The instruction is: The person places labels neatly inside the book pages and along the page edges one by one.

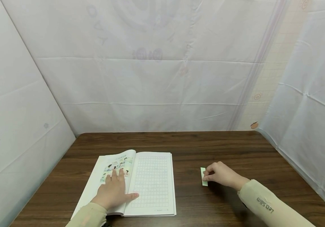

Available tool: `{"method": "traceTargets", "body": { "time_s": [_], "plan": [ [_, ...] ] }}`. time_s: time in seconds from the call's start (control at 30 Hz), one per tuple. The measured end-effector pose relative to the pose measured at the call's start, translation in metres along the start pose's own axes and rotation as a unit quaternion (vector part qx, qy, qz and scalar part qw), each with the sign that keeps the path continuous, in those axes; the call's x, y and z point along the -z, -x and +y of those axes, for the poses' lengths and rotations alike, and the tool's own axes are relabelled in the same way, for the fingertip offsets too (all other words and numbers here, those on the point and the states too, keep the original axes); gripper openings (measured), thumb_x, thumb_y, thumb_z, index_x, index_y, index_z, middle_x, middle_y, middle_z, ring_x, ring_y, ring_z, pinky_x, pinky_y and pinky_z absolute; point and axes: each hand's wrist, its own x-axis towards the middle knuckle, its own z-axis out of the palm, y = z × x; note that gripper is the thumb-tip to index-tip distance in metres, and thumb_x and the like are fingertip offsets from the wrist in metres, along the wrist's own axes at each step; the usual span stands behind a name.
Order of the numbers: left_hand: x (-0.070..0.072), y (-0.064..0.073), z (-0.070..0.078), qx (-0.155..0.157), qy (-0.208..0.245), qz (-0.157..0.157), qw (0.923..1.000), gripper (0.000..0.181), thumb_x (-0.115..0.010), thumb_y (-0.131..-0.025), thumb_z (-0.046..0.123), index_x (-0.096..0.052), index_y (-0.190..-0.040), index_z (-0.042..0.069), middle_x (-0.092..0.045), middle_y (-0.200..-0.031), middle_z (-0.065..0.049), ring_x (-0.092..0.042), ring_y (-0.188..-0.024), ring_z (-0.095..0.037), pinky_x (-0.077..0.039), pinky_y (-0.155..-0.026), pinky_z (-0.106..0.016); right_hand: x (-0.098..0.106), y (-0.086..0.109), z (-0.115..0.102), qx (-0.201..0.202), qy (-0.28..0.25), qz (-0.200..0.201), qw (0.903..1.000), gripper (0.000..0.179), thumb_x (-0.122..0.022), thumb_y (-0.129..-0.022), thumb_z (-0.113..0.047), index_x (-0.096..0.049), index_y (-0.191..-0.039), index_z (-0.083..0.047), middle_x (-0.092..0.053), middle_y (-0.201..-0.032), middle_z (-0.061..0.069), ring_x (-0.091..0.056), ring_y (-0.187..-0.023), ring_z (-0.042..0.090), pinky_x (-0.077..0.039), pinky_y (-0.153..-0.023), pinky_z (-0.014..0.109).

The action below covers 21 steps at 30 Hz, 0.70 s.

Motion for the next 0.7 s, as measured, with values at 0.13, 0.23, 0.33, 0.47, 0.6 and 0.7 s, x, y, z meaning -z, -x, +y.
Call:
{"method": "traceTargets", "body": {
  "time_s": [0.13,0.23,0.33,0.47,0.6,0.7],
  "plan": [
    [0.0003,-0.0011,0.0008,-0.002,-0.002,0.003,1.0000,0.126,-0.069,-0.070,0.077,-0.029,-0.147,-0.014,-0.028,-0.147,-0.046,-0.031,-0.133,-0.065,-0.043,-0.091,-0.071,-0.0004,0.0003,-0.0018,-0.011,0.001,-0.001,0.9999,0.013,-0.077,-0.085,-0.019,-0.072,-0.072,-0.019,-0.073,-0.090,-0.007,-0.068,-0.091,0.017,-0.054,-0.075,0.032],
    [0.0005,-0.0013,0.0014,-0.003,-0.004,0.006,1.0000,0.126,-0.070,-0.069,0.076,-0.029,-0.147,-0.015,-0.028,-0.147,-0.046,-0.031,-0.133,-0.065,-0.043,-0.090,-0.070,-0.0022,0.0005,-0.0025,-0.019,0.002,0.003,0.9998,0.014,-0.079,-0.082,-0.018,-0.072,-0.070,-0.020,-0.075,-0.094,-0.004,-0.069,-0.108,0.029,-0.056,-0.083,0.040],
    [0.0010,-0.0008,0.0018,-0.004,-0.005,0.008,0.9999,0.125,-0.070,-0.069,0.075,-0.029,-0.147,-0.015,-0.029,-0.147,-0.046,-0.032,-0.132,-0.065,-0.044,-0.090,-0.070,-0.0037,0.0004,-0.0025,-0.024,-0.001,0.003,0.9997,0.014,-0.081,-0.080,-0.018,-0.071,-0.069,-0.020,-0.075,-0.095,-0.003,-0.068,-0.111,0.033,-0.056,-0.083,0.041],
    [0.0017,0.0002,0.0024,-0.006,-0.006,0.010,0.9999,0.124,-0.071,-0.070,0.074,-0.030,-0.146,-0.015,-0.029,-0.146,-0.046,-0.032,-0.132,-0.065,-0.044,-0.089,-0.070,-0.0041,0.0009,-0.0025,-0.026,-0.003,0.001,0.9996,0.012,-0.082,-0.079,-0.020,-0.072,-0.071,-0.020,-0.075,-0.097,-0.002,-0.069,-0.109,0.031,-0.055,-0.079,0.037],
    [0.0030,0.0009,0.0034,-0.007,-0.008,0.005,0.9999,0.123,-0.071,-0.071,0.073,-0.030,-0.146,-0.016,-0.029,-0.146,-0.046,-0.032,-0.132,-0.065,-0.044,-0.089,-0.070,-0.0036,0.0019,-0.0030,-0.027,0.007,-0.004,0.9996,0.006,-0.079,-0.082,-0.021,-0.076,-0.084,-0.015,-0.076,-0.099,0.000,-0.070,-0.096,0.021,-0.055,-0.075,0.033],
    [0.0037,0.0013,0.0038,-0.007,-0.007,0.001,0.9999,0.123,-0.070,-0.071,0.074,-0.030,-0.146,-0.016,-0.029,-0.146,-0.047,-0.032,-0.132,-0.066,-0.044,-0.089,-0.070,-0.0036,0.0027,-0.0040,-0.019,0.032,-0.004,0.9993,0.013,-0.075,-0.086,-0.017,-0.077,-0.097,-0.010,-0.076,-0.100,0.002,-0.070,-0.092,0.018,-0.056,-0.074,0.032]
  ]
}}
